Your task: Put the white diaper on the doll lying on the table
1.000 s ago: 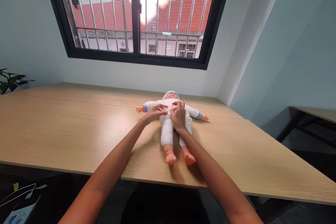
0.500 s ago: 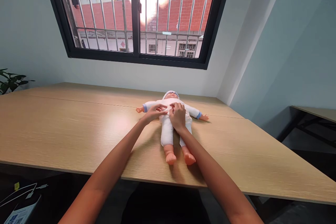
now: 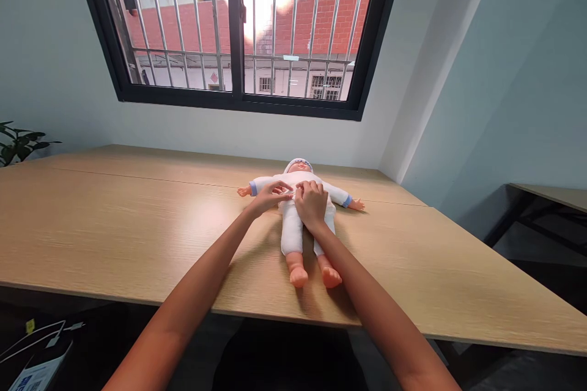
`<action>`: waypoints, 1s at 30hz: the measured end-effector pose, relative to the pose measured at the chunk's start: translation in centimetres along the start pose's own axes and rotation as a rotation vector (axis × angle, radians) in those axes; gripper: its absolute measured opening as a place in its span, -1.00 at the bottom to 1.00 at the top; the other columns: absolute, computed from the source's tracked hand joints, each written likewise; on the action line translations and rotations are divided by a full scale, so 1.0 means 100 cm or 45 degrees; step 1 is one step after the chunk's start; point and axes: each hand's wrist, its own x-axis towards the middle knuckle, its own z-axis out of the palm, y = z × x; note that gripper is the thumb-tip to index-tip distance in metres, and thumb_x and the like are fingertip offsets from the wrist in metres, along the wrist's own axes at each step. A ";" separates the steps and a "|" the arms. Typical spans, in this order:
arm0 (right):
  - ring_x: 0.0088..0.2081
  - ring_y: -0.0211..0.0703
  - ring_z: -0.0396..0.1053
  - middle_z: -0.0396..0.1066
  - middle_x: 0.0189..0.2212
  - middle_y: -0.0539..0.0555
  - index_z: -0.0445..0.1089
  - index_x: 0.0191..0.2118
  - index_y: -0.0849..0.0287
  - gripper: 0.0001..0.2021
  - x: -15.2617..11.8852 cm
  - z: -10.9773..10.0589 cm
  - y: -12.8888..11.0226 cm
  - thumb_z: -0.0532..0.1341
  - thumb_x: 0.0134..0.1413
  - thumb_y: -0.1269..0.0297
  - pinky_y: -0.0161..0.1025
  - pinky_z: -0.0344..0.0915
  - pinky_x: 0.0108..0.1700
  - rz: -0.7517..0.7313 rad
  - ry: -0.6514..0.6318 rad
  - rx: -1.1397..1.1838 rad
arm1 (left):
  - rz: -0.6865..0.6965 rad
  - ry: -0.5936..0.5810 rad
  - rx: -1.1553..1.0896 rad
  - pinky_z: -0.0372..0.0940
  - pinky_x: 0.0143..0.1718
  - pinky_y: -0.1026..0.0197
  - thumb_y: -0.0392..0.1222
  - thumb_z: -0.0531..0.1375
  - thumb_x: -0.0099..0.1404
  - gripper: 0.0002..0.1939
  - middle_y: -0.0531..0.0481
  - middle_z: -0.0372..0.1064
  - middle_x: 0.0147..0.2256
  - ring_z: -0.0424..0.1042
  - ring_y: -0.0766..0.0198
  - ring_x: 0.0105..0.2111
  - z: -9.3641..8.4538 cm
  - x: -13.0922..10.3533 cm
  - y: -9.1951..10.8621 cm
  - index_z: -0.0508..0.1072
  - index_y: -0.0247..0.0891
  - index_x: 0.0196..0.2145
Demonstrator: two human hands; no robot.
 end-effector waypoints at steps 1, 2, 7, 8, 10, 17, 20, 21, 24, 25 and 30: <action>-0.17 0.07 0.24 0.41 -0.33 0.17 0.39 -0.29 0.16 -0.84 0.000 0.000 0.000 0.07 0.21 0.41 -0.09 0.09 -0.13 -0.002 0.005 -0.003 | -0.004 0.006 -0.009 0.29 -0.23 0.17 0.07 0.38 0.04 -0.61 -0.06 0.43 -0.24 0.39 0.13 -0.16 0.000 0.001 -0.001 0.49 -0.24 -0.27; -0.17 0.06 0.24 0.41 -0.33 0.17 0.39 -0.29 0.16 -0.85 0.000 0.000 0.000 0.08 0.20 0.41 -0.09 0.09 -0.13 -0.005 0.012 -0.007 | -0.007 0.013 -0.020 0.29 -0.26 0.18 0.08 0.39 0.03 -0.61 -0.05 0.43 -0.26 0.40 0.14 -0.19 0.000 0.002 -0.003 0.47 -0.24 -0.30; -0.16 0.09 0.25 0.42 -0.30 0.20 0.40 -0.28 0.19 -0.85 0.001 -0.002 -0.001 0.08 0.19 0.41 -0.06 0.10 -0.12 0.010 -0.019 -0.085 | -0.014 0.023 -0.033 0.24 -0.37 0.21 0.11 0.40 -0.01 -0.58 0.01 0.38 -0.39 0.38 0.23 -0.35 -0.001 0.008 -0.011 0.41 -0.26 -0.38; -0.15 0.10 0.26 0.43 -0.30 0.21 0.41 -0.27 0.19 -0.86 0.001 -0.003 -0.002 0.09 0.19 0.42 -0.05 0.10 -0.11 0.018 -0.030 -0.103 | -0.021 0.018 -0.025 0.23 -0.38 0.21 0.12 0.40 -0.01 -0.57 0.02 0.37 -0.40 0.37 0.25 -0.38 -0.001 0.008 -0.012 0.41 -0.26 -0.38; -0.14 0.11 0.27 0.43 -0.28 0.23 0.41 -0.26 0.21 -0.87 0.001 -0.004 -0.003 0.11 0.17 0.42 -0.03 0.09 -0.10 0.031 -0.043 -0.133 | -0.036 0.013 -0.007 0.20 -0.40 0.23 0.14 0.39 -0.02 -0.56 0.03 0.35 -0.43 0.34 0.28 -0.42 -0.001 0.008 -0.011 0.40 -0.27 -0.40; -0.09 0.12 0.27 0.44 -0.19 0.25 0.42 -0.21 0.23 -0.85 0.001 -0.008 -0.006 0.12 0.19 0.37 -0.03 0.08 -0.06 0.078 -0.110 -0.223 | -0.016 0.065 0.079 0.06 -0.48 0.24 0.16 0.37 0.00 -0.52 0.10 0.18 -0.53 0.18 0.35 -0.51 0.000 0.003 -0.005 0.24 -0.24 -0.56; -0.07 0.09 0.28 0.45 -0.15 0.23 0.42 -0.18 0.24 -0.82 0.001 -0.011 -0.008 0.09 0.21 0.36 -0.04 0.08 -0.02 0.097 -0.100 -0.217 | 0.000 0.046 0.120 -0.06 -0.52 0.21 0.18 0.34 0.04 -0.45 0.11 0.05 -0.59 0.04 0.38 -0.57 0.000 0.005 -0.008 0.12 -0.21 -0.65; -0.07 0.07 0.28 0.45 -0.14 0.22 0.42 -0.17 0.24 -0.81 0.001 -0.011 -0.008 0.08 0.22 0.37 -0.05 0.07 0.00 0.089 -0.081 -0.188 | 0.005 0.036 0.123 -0.08 -0.52 0.21 0.18 0.33 0.05 -0.44 0.11 0.02 -0.60 0.02 0.39 -0.57 0.000 0.005 -0.009 0.10 -0.21 -0.67; -0.07 0.01 0.31 0.46 -0.13 0.16 0.41 -0.15 0.21 -0.78 0.001 -0.013 -0.009 0.02 0.23 0.44 -0.07 0.05 0.07 0.004 -0.031 -0.047 | 0.018 0.052 0.106 -0.09 -0.53 0.22 0.17 0.33 0.06 -0.47 0.12 0.03 -0.60 0.02 0.38 -0.57 -0.001 0.006 -0.013 0.13 -0.20 -0.64; -0.07 -0.01 0.32 0.46 -0.13 0.14 0.40 -0.15 0.20 -0.76 0.001 -0.012 -0.009 0.01 0.22 0.47 -0.08 0.05 0.09 -0.045 -0.034 0.008 | 0.022 0.076 0.085 -0.07 -0.53 0.23 0.17 0.33 0.06 -0.49 0.13 0.05 -0.60 0.04 0.38 -0.56 -0.002 0.006 -0.013 0.16 -0.21 -0.61; -0.09 -0.08 0.36 0.48 -0.16 0.14 0.39 -0.13 0.23 -0.69 0.001 -0.008 -0.005 -0.04 0.17 0.57 -0.21 0.12 0.04 -0.204 -0.130 0.186 | 0.051 0.189 0.018 0.12 -0.45 0.26 0.22 0.17 0.20 -0.57 0.10 0.17 -0.54 0.19 0.34 -0.49 -0.001 0.007 -0.011 0.27 -0.22 -0.49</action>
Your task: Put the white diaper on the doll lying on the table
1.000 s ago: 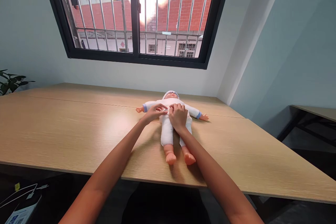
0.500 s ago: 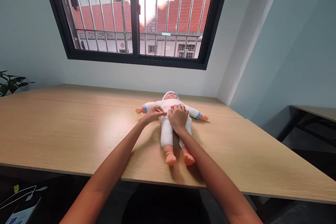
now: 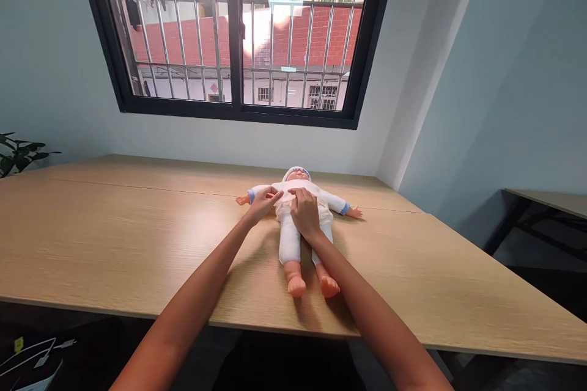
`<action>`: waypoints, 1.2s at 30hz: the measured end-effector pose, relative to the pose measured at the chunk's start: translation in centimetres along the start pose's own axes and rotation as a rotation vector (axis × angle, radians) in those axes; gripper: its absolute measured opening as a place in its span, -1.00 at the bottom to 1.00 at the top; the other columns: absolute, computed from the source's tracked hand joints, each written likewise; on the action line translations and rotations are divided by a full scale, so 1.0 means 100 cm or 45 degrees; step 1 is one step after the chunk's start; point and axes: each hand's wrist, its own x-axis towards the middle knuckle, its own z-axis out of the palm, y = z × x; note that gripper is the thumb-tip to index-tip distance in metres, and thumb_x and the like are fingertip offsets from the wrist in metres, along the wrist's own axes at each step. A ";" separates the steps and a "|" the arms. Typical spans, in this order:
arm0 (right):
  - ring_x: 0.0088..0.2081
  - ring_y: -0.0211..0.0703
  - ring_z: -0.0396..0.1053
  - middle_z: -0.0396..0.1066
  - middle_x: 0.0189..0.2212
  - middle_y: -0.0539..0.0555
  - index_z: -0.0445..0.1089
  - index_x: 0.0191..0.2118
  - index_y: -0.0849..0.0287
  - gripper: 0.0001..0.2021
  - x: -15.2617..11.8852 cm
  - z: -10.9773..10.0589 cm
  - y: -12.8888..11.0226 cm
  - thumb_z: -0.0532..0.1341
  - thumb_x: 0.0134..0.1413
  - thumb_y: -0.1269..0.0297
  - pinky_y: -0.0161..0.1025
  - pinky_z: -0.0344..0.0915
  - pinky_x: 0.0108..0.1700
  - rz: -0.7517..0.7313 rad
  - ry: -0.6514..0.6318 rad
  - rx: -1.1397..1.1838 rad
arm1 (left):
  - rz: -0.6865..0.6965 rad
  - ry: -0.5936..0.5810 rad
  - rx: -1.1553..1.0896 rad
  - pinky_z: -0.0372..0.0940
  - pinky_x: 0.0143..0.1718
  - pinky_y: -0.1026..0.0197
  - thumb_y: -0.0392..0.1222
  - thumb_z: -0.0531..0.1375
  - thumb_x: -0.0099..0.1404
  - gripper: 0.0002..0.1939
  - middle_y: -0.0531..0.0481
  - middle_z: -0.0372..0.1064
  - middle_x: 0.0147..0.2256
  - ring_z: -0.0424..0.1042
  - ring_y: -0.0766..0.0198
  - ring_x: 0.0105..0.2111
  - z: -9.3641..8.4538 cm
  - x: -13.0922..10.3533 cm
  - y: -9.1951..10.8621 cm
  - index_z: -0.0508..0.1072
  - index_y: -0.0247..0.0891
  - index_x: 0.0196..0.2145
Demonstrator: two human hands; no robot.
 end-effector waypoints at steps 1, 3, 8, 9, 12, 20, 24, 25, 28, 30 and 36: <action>-0.09 -0.08 0.37 0.48 -0.17 0.14 0.39 -0.13 0.23 -0.69 0.000 0.001 0.001 -0.04 0.16 0.57 -0.21 0.13 0.03 0.008 -0.002 0.010 | 0.009 0.001 0.002 0.15 -0.42 0.25 0.21 0.18 0.19 -0.58 0.08 0.22 -0.51 0.23 0.32 -0.46 0.001 0.000 0.001 0.31 -0.23 -0.47; -0.11 -0.07 0.37 0.48 -0.18 0.14 0.38 -0.12 0.23 -0.69 0.000 0.002 0.002 -0.03 0.15 0.57 -0.18 0.14 0.03 0.045 0.013 0.016 | 0.037 -0.035 0.017 0.20 -0.35 0.23 0.17 0.23 0.15 -0.62 0.04 0.32 -0.44 0.30 0.27 -0.38 0.002 -0.001 0.002 0.37 -0.23 -0.44; -0.09 -0.04 0.36 0.47 -0.15 0.16 0.36 -0.14 0.22 -0.72 0.000 0.002 0.002 -0.01 0.11 0.54 -0.11 0.12 0.07 0.147 0.045 0.024 | 0.063 -0.109 0.047 0.25 -0.30 0.18 0.12 0.27 0.13 -0.65 0.00 0.39 -0.37 0.36 0.20 -0.31 0.004 -0.003 0.002 0.42 -0.24 -0.38; -0.08 -0.04 0.35 0.46 -0.15 0.16 0.36 -0.15 0.22 -0.72 0.000 0.002 0.001 -0.02 0.10 0.54 -0.11 0.10 0.08 0.159 0.047 0.044 | 0.049 -0.113 0.035 0.25 -0.30 0.19 0.11 0.27 0.14 -0.66 0.00 0.38 -0.37 0.36 0.20 -0.31 0.004 -0.003 0.002 0.42 -0.25 -0.38; -0.08 -0.06 0.33 0.45 -0.15 0.16 0.34 -0.16 0.22 -0.70 0.001 0.000 0.000 -0.04 0.08 0.56 -0.11 0.08 0.10 0.216 0.081 0.130 | 0.009 -0.120 -0.017 0.26 -0.29 0.19 0.10 0.27 0.15 -0.65 -0.01 0.40 -0.33 0.37 0.20 -0.29 0.003 -0.003 0.000 0.43 -0.27 -0.34; -0.10 -0.04 0.30 0.41 -0.17 0.18 0.25 -0.18 0.16 -0.74 0.003 -0.007 0.003 -0.09 0.10 0.52 -0.15 0.12 0.04 0.473 0.319 0.349 | -0.085 -0.124 -0.052 0.26 -0.34 0.22 0.12 0.32 0.11 -0.59 0.00 0.39 -0.35 0.38 0.22 -0.32 0.002 -0.005 -0.002 0.45 -0.26 -0.24; -0.15 -0.04 0.30 0.41 -0.17 0.18 0.23 -0.19 0.13 -0.75 0.003 -0.008 0.003 -0.09 0.10 0.49 -0.13 0.13 0.03 0.545 0.356 0.429 | -0.105 -0.128 -0.056 0.25 -0.35 0.23 0.14 0.32 0.11 -0.58 0.01 0.39 -0.37 0.38 0.22 -0.33 0.002 -0.004 -0.004 0.45 -0.25 -0.25; -0.16 -0.05 0.30 0.41 -0.18 0.17 0.23 -0.20 0.12 -0.76 0.003 -0.007 0.003 -0.10 0.11 0.47 -0.12 0.14 0.03 0.554 0.365 0.439 | -0.108 -0.132 -0.058 0.24 -0.35 0.23 0.14 0.32 0.11 -0.58 0.01 0.39 -0.37 0.38 0.23 -0.33 0.002 -0.003 -0.004 0.45 -0.25 -0.25; -0.15 -0.06 0.31 0.41 -0.21 0.13 0.23 -0.21 0.12 -0.77 0.006 -0.006 0.005 -0.11 0.12 0.44 -0.12 0.14 0.04 0.580 0.410 0.450 | -0.104 -0.150 -0.074 0.23 -0.35 0.23 0.15 0.32 0.10 -0.57 0.00 0.39 -0.37 0.37 0.23 -0.33 0.001 -0.001 -0.006 0.46 -0.25 -0.24; -0.13 -0.06 0.33 0.41 -0.21 0.12 0.24 -0.22 0.12 -0.77 0.010 -0.006 0.011 -0.12 0.12 0.42 -0.12 0.16 0.03 0.604 0.445 0.442 | -0.090 -0.161 -0.086 0.24 -0.33 0.23 0.15 0.32 0.10 -0.57 -0.01 0.40 -0.35 0.38 0.22 -0.31 0.000 0.000 -0.007 0.46 -0.25 -0.24; -0.11 -0.02 0.35 0.40 -0.19 0.20 0.27 -0.27 0.16 -0.77 0.023 -0.017 0.049 -0.11 0.12 0.39 -0.12 0.24 -0.05 0.662 0.477 0.257 | -0.088 -0.066 -0.008 0.26 -0.30 0.21 0.15 0.25 0.17 -0.61 -0.01 0.39 -0.36 0.36 0.20 -0.31 0.002 0.000 -0.011 0.43 -0.26 -0.30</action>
